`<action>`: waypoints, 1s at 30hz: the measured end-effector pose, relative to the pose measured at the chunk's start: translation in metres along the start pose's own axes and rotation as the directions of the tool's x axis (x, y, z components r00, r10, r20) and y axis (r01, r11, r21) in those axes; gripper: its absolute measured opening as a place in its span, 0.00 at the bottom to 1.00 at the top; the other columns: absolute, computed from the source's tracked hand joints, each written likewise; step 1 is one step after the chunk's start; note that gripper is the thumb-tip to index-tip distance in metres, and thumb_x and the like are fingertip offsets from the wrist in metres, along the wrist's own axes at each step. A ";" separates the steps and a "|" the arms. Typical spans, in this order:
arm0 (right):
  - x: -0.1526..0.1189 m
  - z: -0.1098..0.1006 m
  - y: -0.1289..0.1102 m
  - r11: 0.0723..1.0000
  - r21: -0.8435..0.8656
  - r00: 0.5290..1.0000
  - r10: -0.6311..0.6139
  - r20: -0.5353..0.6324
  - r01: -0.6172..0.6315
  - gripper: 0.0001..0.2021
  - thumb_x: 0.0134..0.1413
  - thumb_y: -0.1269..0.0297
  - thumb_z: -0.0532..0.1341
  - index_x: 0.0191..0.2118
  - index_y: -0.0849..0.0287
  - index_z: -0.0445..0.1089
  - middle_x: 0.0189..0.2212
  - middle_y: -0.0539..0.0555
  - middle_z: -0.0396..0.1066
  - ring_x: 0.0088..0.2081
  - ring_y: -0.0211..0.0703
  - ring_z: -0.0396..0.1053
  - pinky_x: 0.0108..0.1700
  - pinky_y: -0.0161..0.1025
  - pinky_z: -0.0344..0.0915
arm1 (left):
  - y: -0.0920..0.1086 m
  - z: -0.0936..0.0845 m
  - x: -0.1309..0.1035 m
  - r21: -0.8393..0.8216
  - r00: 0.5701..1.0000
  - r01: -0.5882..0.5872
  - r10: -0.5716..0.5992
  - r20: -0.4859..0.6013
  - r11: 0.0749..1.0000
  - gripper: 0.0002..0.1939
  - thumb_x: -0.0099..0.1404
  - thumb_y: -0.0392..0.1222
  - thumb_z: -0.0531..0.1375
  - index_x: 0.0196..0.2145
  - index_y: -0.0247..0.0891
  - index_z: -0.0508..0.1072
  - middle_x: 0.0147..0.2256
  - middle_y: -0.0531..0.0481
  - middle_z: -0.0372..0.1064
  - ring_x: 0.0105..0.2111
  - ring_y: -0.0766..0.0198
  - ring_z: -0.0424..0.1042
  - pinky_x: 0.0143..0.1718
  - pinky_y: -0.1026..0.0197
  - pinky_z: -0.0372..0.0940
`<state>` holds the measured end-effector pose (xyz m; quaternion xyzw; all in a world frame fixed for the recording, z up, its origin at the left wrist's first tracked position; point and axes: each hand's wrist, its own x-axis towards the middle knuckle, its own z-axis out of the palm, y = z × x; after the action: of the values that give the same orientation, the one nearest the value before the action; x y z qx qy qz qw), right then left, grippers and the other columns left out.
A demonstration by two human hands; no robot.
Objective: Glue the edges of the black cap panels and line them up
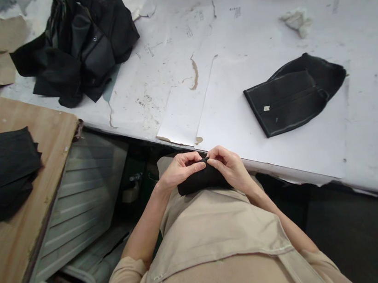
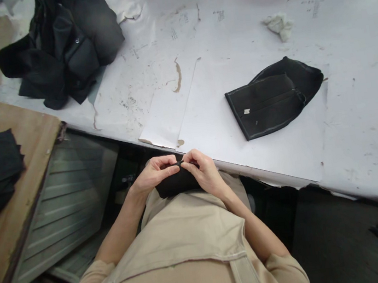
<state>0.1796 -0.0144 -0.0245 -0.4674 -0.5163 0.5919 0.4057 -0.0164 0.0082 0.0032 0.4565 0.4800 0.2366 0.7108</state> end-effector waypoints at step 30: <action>0.003 -0.001 -0.012 0.993 -0.117 0.998 -0.026 0.053 0.032 0.10 0.64 0.58 0.63 0.32 0.55 0.69 0.30 0.49 0.72 0.34 0.41 0.67 0.38 0.38 0.62 | 0.013 -0.013 -0.014 0.165 0.998 -0.025 0.034 -0.053 0.986 0.15 0.63 0.50 0.63 0.27 0.36 0.68 0.23 0.57 0.56 0.23 0.71 0.52 0.24 0.66 0.48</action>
<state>0.1803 -0.0098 -0.0130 -0.4677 -0.5673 0.5662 0.3725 -0.0330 0.0090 0.0196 0.5138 0.5107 0.2194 0.6535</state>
